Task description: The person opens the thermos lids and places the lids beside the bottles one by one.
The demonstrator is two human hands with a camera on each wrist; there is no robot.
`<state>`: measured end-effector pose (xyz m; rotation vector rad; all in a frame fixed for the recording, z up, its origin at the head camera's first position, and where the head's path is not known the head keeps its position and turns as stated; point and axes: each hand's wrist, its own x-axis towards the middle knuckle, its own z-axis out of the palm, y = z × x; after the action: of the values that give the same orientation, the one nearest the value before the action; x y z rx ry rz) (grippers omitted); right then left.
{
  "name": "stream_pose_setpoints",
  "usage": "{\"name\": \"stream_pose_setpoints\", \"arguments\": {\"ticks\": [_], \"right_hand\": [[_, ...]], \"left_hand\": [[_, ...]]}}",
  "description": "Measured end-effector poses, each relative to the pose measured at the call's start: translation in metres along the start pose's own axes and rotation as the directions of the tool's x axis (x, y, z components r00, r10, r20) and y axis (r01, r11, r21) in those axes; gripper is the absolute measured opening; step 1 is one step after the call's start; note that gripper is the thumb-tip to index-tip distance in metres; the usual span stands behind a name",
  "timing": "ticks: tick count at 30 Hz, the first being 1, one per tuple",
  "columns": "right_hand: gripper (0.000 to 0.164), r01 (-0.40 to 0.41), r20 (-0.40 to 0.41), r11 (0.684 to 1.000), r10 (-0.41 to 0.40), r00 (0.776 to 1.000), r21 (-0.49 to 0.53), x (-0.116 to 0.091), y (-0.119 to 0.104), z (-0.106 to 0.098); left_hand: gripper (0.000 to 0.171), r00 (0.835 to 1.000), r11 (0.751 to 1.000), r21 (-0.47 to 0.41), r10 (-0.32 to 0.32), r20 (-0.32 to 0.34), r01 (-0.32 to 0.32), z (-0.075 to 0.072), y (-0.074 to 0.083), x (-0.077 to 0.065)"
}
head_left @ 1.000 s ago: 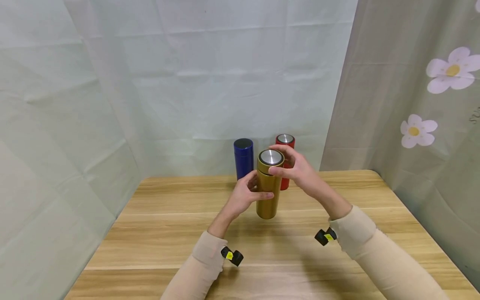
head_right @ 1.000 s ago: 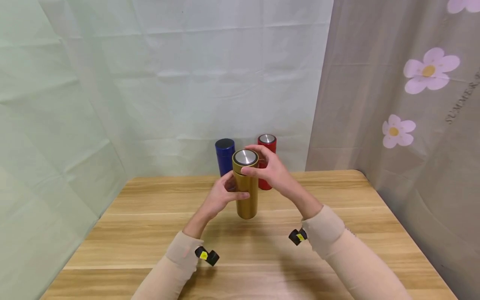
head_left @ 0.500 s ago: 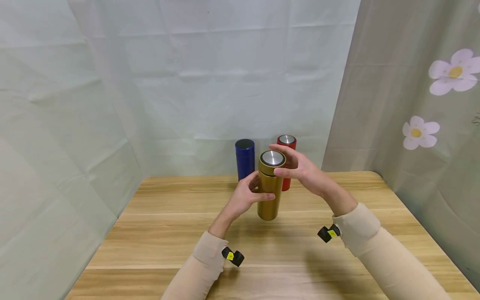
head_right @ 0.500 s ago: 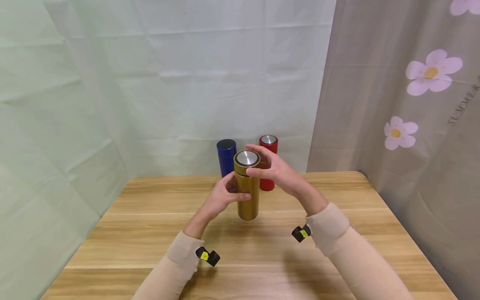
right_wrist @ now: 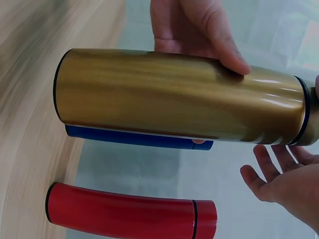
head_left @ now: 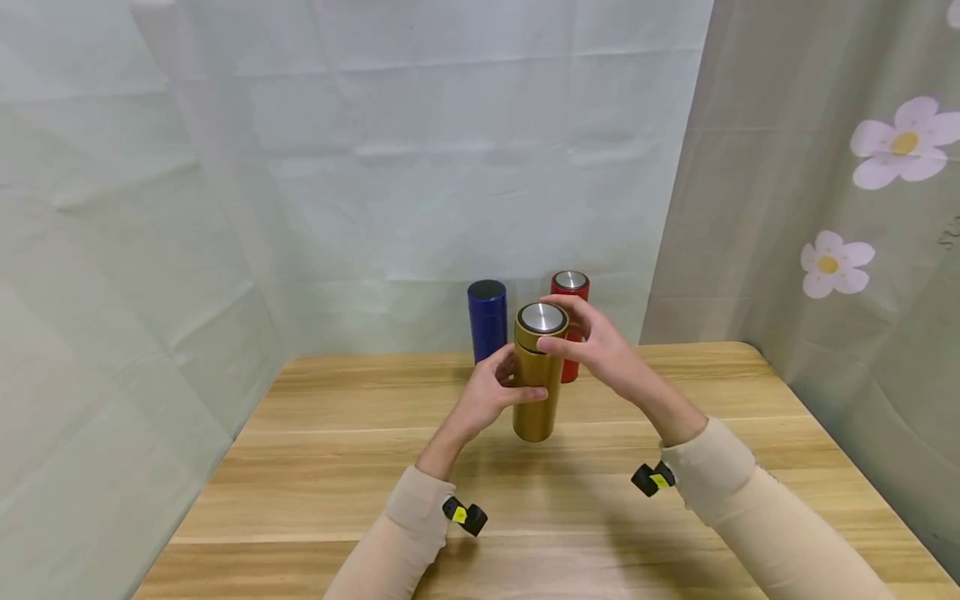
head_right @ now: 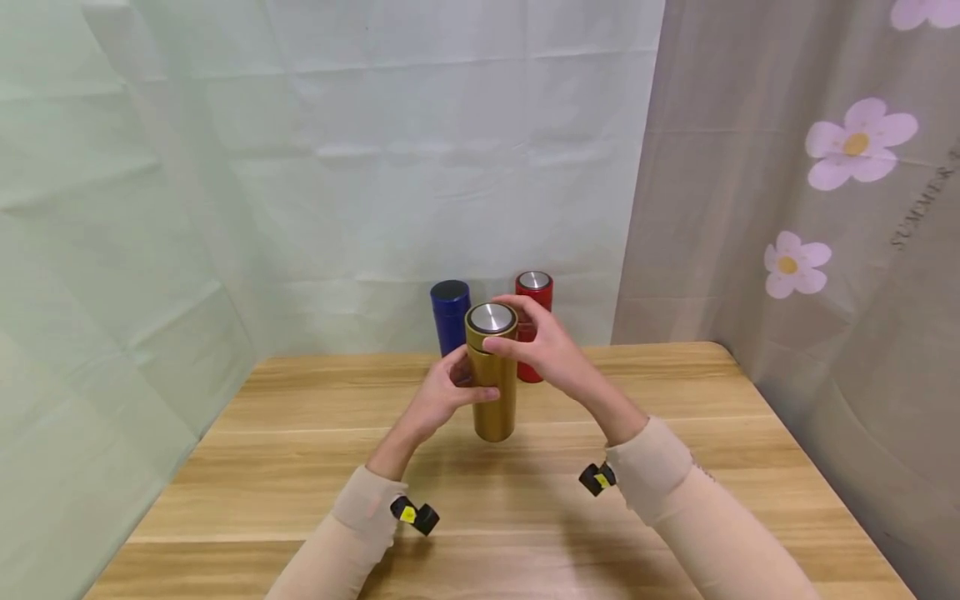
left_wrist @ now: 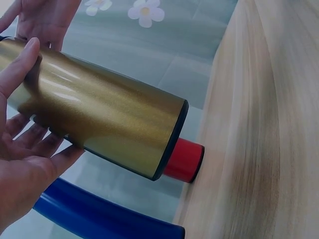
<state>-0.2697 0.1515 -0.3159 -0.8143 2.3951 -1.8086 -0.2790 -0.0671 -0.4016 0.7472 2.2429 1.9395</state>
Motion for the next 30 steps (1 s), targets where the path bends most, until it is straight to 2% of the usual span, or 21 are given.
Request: {"name": "stream_pose_setpoints", "arguments": {"ticks": [5, 12, 16, 20, 24, 30], "right_hand": [[0.064, -0.009, 0.031, 1.0, 0.008, 0.999, 0.008, 0.002, -0.001, -0.002], [0.063, 0.015, 0.163, 0.998, -0.025, 0.986, 0.06, 0.004, -0.001, -0.01], [0.067, 0.01, 0.194, 0.998, -0.023, 0.981, 0.067, 0.003, 0.0, -0.012], [0.073, 0.0, 0.152, 0.997, -0.011, 0.988, 0.073, 0.002, -0.002, -0.007], [0.08, -0.007, 0.07, 1.0, 0.006, 0.998, 0.018, 0.002, -0.001, 0.003], [0.077, -0.02, -0.01, 0.999, 0.02, 1.0, -0.039, 0.003, -0.002, 0.013]], "left_hand": [[0.069, 1.0, 1.0, -0.005, 0.007, 0.004, -0.007, -0.002, -0.001, -0.001], [0.068, 1.0, 1.0, -0.001, 0.007, 0.02, -0.007, -0.004, -0.003, -0.003], [0.069, 1.0, 1.0, -0.005, 0.004, 0.023, -0.003, -0.003, -0.003, -0.003], [0.068, 1.0, 1.0, -0.011, 0.017, 0.01, -0.017, -0.004, -0.003, -0.002], [0.068, 1.0, 1.0, -0.01, 0.01, -0.011, -0.01, -0.005, -0.003, -0.003], [0.067, 1.0, 1.0, -0.003, 0.003, -0.016, -0.003, -0.006, -0.005, -0.003]]}}
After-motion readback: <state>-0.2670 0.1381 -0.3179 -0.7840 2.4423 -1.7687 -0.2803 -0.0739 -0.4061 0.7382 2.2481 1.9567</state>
